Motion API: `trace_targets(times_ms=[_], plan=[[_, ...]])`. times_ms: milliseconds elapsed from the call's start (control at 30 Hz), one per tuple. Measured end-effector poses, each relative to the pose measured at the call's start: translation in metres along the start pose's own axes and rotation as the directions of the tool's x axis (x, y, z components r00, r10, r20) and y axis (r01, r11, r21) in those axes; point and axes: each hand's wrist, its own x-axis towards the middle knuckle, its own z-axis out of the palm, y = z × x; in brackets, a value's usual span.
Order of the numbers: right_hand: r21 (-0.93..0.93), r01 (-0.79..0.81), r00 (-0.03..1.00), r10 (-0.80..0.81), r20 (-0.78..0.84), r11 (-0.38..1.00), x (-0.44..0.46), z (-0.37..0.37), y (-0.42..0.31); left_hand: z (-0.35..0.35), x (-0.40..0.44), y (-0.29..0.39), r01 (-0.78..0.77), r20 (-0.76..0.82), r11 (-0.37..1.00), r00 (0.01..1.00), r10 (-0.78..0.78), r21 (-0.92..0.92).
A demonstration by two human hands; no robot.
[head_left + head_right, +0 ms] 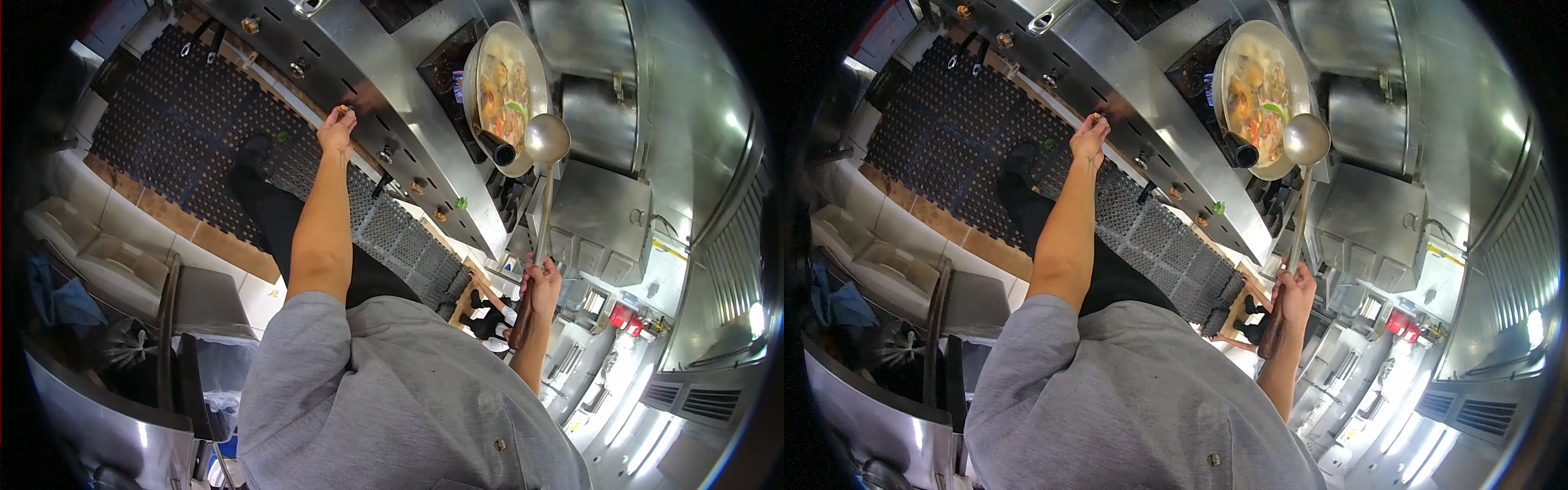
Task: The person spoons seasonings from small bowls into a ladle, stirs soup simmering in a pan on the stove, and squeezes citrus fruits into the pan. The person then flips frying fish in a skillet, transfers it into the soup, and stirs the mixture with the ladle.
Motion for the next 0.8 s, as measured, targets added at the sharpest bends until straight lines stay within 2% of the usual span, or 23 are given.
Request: trace_targets(times_ms=[100,200,267,300,367,433,500,533,567,633,700,767,800], plan=[[0.02,0.0,1.0,-0.001,0.007,1.0,0.0,-0.001,0.001,-0.008,0.011,-0.007,0.027,0.046,1.0,0.999,-0.027,-0.015],[0.041,0.03,0.999,-0.03,0.011,0.999,0.008,-0.007,0.009,-0.001,-0.012,0.008,0.03,0.044,1.0,0.999,-0.03,0.001],[-0.09,0.05,0.999,-0.052,-0.012,0.995,0.015,-0.01,0.024,-0.011,-0.022,0.02,0.008,0.055,0.999,0.998,-0.01,0.042],[-0.192,0.128,0.988,-0.141,-0.058,0.973,0.02,-0.007,0.039,-0.016,-0.03,0.027,-0.005,0.047,0.998,0.999,0.002,0.065],[-0.05,0.121,0.99,-0.124,-0.064,0.991,0.015,0.008,0.029,-0.03,-0.059,0.054,0.009,0.002,0.977,1.0,-0.01,0.213],[0.01,0.094,0.993,-0.093,-0.075,0.995,0.013,0.006,0.02,-0.046,-0.095,0.086,-0.017,-0.03,0.919,0.999,0.031,0.393],[0.337,0.046,0.996,-0.068,0.054,0.94,0.008,0.003,-0.005,-0.073,-0.131,0.122,-0.106,0.014,0.835,0.993,0.117,0.54],[0.428,0.045,0.982,-0.119,0.147,0.903,0.004,-0.006,-0.014,-0.086,-0.148,0.137,-0.213,0.037,0.74,0.968,0.247,0.638],[0.44,0.045,0.976,-0.134,0.173,0.897,-0.007,-0.011,-0.033,-0.096,-0.162,0.159,-0.319,0.067,0.616,0.916,0.395,0.72],[0.441,0.044,0.934,-0.193,0.3,0.897,-0.018,-0.023,-0.064,-0.1,-0.208,0.205,-0.419,0.183,0.258,0.763,0.62,0.87],[0.607,0.086,0.725,-0.468,0.505,0.79,-0.019,-0.02,-0.085,-0.042,-0.28,0.245,-0.578,0.229,0.265,0.642,0.732,0.772],[0.548,-0.001,0.603,-0.436,0.668,0.837,-0.023,-0.008,-0.115,0.013,-0.331,0.279,-0.68,0.423,0.045,0.505,0.752,0.732],[0.55,-0.075,0.522,-0.437,0.732,0.832,-0.023,0.008,-0.128,0.039,-0.352,0.293,-0.742,0.589,-0.155,0.367,0.721,0.652]])
